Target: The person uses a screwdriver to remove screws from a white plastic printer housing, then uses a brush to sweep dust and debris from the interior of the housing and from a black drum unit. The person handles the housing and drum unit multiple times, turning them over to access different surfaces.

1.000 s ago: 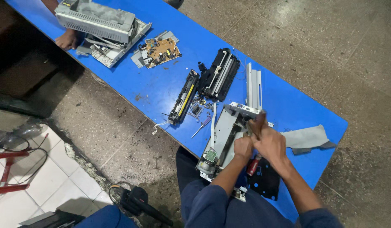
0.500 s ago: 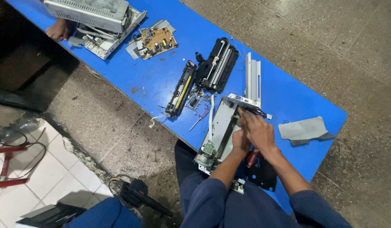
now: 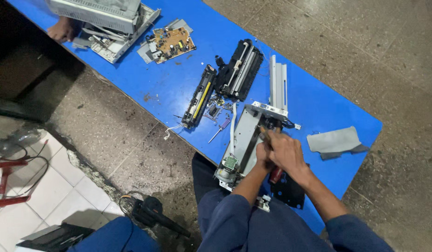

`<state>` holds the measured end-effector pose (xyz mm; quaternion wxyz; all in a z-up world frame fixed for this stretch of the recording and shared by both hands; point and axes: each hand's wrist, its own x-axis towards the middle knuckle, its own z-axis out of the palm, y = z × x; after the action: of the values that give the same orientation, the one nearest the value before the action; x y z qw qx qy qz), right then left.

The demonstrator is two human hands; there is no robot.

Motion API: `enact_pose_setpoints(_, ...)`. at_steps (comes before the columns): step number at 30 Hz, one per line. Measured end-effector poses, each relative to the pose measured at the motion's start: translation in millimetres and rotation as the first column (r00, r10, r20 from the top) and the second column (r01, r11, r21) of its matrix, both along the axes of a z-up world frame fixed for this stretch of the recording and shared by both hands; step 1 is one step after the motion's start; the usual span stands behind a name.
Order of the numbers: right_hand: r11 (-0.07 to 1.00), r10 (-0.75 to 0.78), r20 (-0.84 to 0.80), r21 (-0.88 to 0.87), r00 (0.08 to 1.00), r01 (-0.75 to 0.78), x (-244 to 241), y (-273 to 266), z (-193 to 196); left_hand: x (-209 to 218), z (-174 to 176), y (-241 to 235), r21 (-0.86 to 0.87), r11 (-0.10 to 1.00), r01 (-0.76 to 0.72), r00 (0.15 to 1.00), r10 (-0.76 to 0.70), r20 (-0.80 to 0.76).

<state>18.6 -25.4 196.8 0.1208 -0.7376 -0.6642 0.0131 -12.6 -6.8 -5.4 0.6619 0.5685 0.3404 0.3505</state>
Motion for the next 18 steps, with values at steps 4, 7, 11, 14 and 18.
enact_pose_setpoints(4, 0.963, 0.204, 0.163, 0.143, 0.965, -0.227, -7, 18, -2, 7, -5, -4, 0.691, 0.655, 0.306, 0.689, 0.348, -0.635)
enact_pose_setpoints(7, 0.968, 0.203, 0.32, 0.077, 0.925, -0.239, -9, 29, 2, 10, -16, -3, 0.628, 0.665, 0.404, 0.702, 0.216, -0.679)
enact_pose_setpoints(11, 0.995, 0.08, 0.005, -0.053, 0.997, -0.079, 16, 40, 33, 16, -16, 10, 0.361, 0.913, 0.19, 0.753, 0.101, -0.651)
enact_pose_setpoints(14, 0.971, 0.019, -0.142, 0.238, 0.99, 0.015, 36, 46, 48, 12, -11, 4, 0.382, 0.871, 0.308, 0.657, 0.096, -0.748)
enact_pose_setpoints(18, 0.906, 0.067, -0.15, 0.424, 0.986, 0.003, 37, 88, 49, 17, 2, 9, 0.406, 0.837, 0.368, 0.636, 0.092, -0.766)
